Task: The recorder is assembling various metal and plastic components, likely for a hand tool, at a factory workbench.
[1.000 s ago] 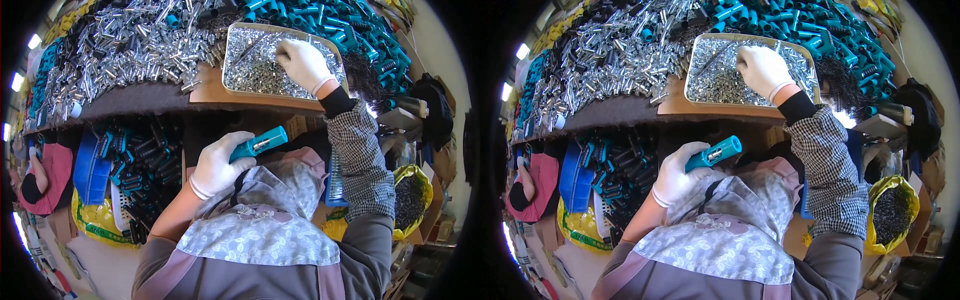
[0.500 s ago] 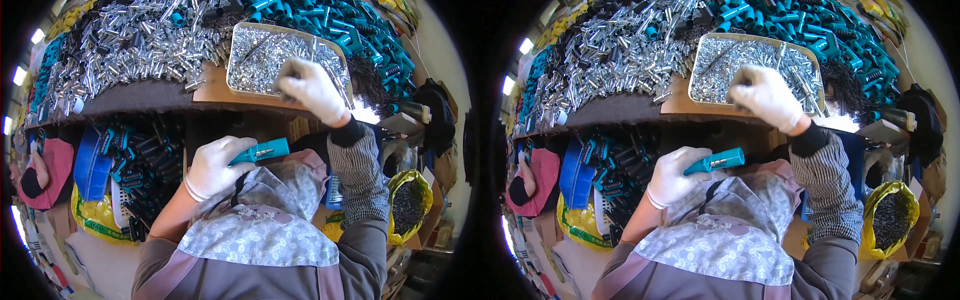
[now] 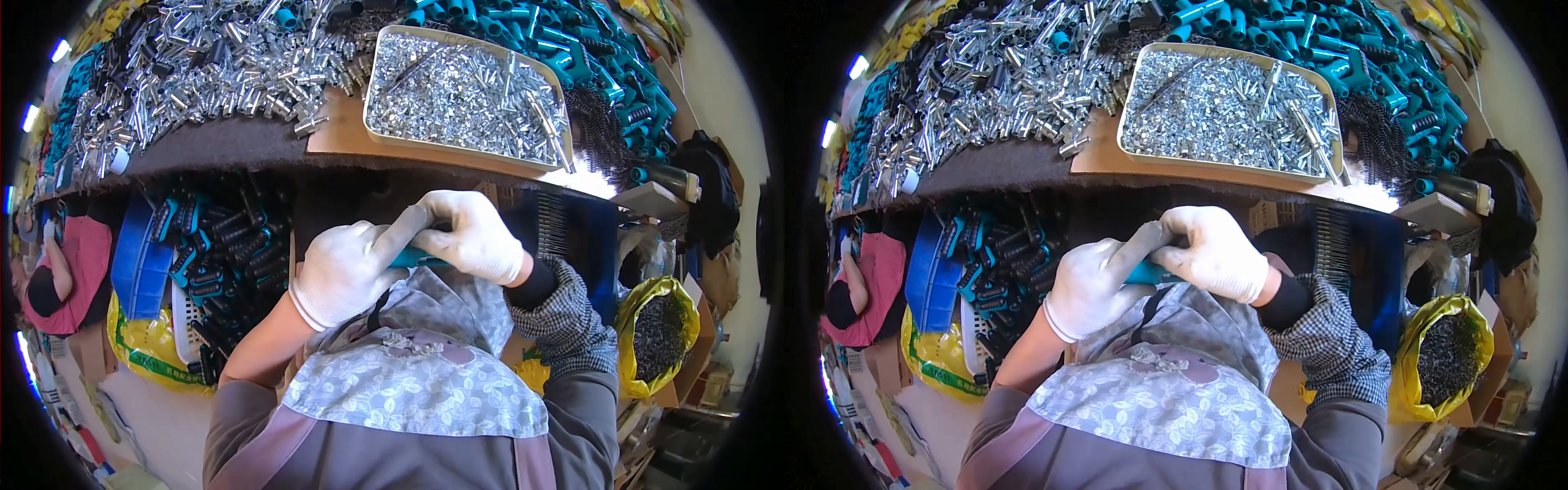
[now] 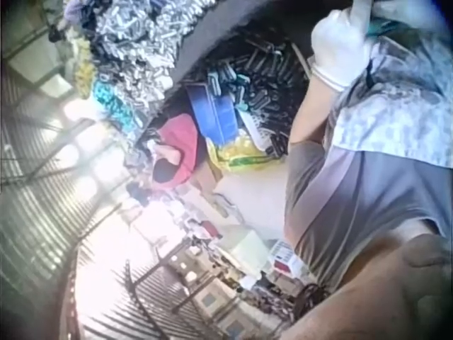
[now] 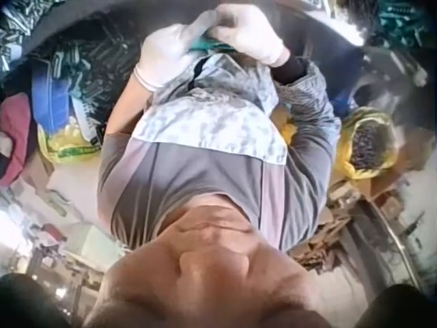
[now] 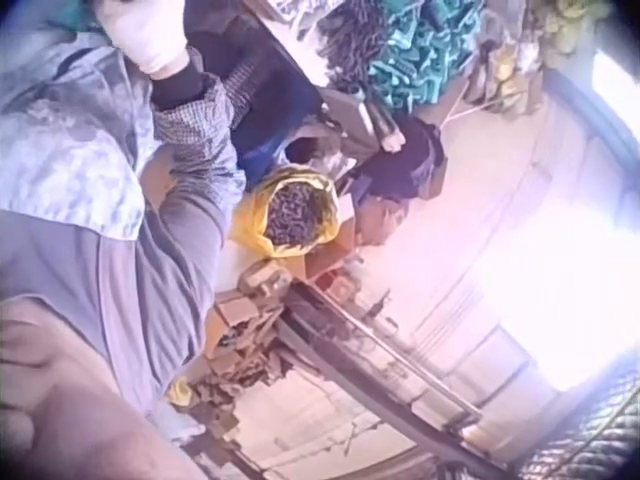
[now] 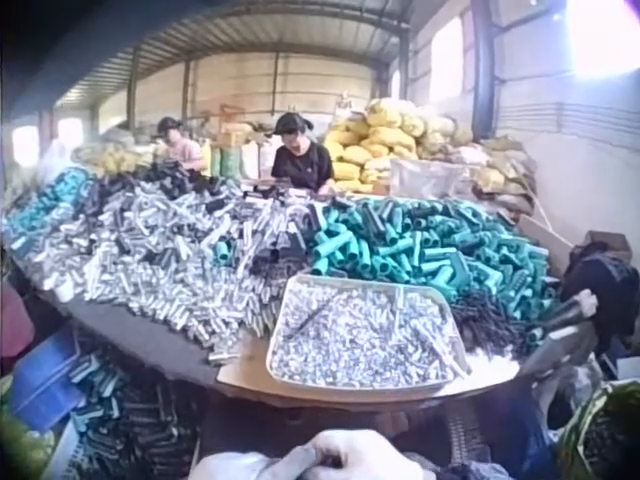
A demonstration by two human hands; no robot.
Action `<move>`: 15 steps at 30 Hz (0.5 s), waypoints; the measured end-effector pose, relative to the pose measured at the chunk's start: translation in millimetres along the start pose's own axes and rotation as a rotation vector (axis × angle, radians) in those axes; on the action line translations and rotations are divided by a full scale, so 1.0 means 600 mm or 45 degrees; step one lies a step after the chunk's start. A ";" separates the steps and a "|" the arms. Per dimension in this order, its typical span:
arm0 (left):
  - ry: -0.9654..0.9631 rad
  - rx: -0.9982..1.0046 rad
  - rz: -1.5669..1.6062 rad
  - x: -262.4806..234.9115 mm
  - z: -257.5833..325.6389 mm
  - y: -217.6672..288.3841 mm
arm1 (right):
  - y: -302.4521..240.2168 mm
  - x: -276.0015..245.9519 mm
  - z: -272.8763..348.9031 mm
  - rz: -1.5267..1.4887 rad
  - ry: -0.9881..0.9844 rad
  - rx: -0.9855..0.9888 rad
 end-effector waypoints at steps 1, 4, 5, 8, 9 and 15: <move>0.015 0.001 -0.019 0.003 0.003 -0.003 | -0.007 0.004 0.002 0.026 0.009 -0.031; 0.010 0.011 -0.061 0.004 0.011 -0.006 | -0.013 0.010 0.024 0.303 0.045 -0.351; -0.009 0.018 -0.081 0.005 0.012 -0.008 | -0.011 0.014 0.027 0.303 0.045 -0.348; -0.062 0.009 -0.098 0.013 0.013 -0.013 | -0.017 0.018 0.042 0.399 0.144 -0.553; -0.062 0.010 -0.097 0.014 0.013 -0.012 | -0.015 0.018 0.045 0.400 0.145 -0.552; -0.057 0.043 -0.086 0.016 0.008 -0.014 | -0.025 0.020 0.058 0.560 0.207 -0.732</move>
Point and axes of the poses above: each hand's wrist, its own z-axis away from the middle knuckle, its own x-axis out of the palm, y = z × x, the point moved 7 cm from there along -z, towards the middle knuckle
